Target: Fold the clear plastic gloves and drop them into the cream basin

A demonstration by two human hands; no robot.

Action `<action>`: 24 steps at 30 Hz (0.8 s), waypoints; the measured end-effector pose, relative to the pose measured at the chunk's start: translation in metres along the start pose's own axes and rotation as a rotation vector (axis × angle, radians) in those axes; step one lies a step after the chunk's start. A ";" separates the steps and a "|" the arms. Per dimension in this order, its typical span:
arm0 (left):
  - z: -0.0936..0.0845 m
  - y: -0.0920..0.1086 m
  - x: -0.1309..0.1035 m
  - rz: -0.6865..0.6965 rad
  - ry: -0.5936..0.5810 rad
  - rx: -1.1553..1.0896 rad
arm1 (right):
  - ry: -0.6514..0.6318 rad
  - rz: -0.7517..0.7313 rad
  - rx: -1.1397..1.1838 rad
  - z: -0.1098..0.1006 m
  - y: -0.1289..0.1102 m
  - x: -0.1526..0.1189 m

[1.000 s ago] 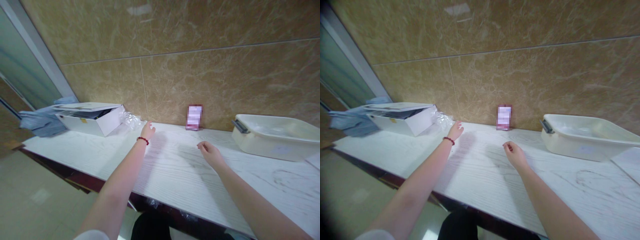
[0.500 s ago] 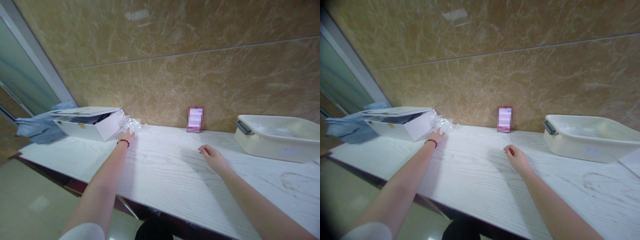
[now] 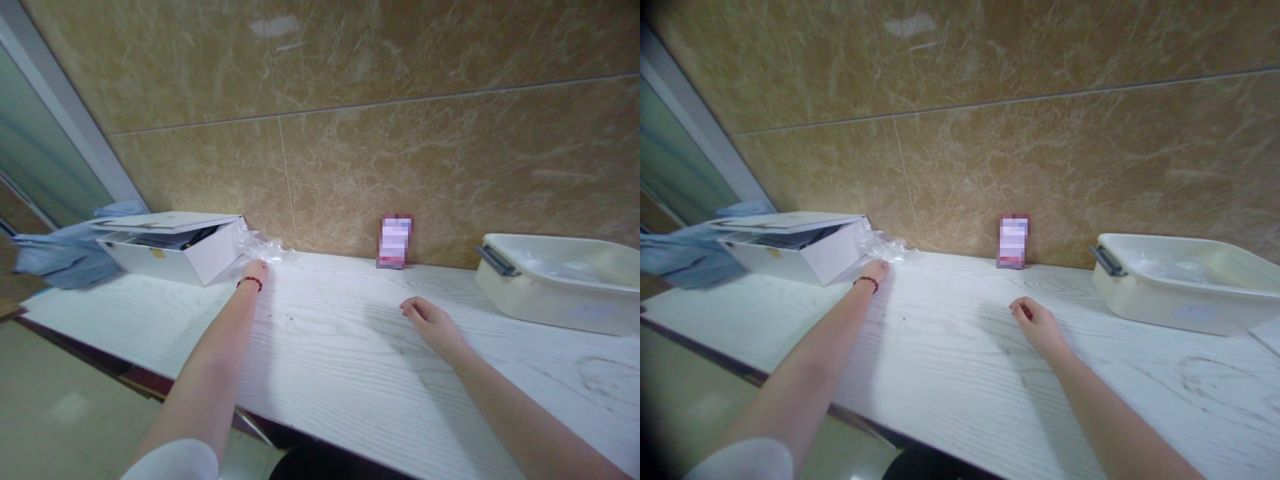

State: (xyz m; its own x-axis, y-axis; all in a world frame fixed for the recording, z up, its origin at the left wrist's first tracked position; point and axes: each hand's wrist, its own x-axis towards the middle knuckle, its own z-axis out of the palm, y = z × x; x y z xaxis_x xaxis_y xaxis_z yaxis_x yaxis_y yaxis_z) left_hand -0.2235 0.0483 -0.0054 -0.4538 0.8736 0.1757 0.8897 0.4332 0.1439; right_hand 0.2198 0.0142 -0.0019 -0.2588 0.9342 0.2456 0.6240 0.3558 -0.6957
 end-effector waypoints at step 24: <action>-0.003 0.028 -0.018 0.114 0.029 -0.250 | -0.002 0.021 0.014 0.000 0.005 0.001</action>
State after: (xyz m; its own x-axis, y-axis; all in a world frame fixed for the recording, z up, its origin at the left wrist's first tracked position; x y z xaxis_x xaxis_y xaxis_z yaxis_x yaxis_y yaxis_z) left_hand -0.1905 0.0437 -0.0016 -0.3555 0.9053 0.2324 0.8971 0.2607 0.3567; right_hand 0.2227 0.0163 -0.0050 -0.2478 0.9412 0.2296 0.6189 0.3361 -0.7099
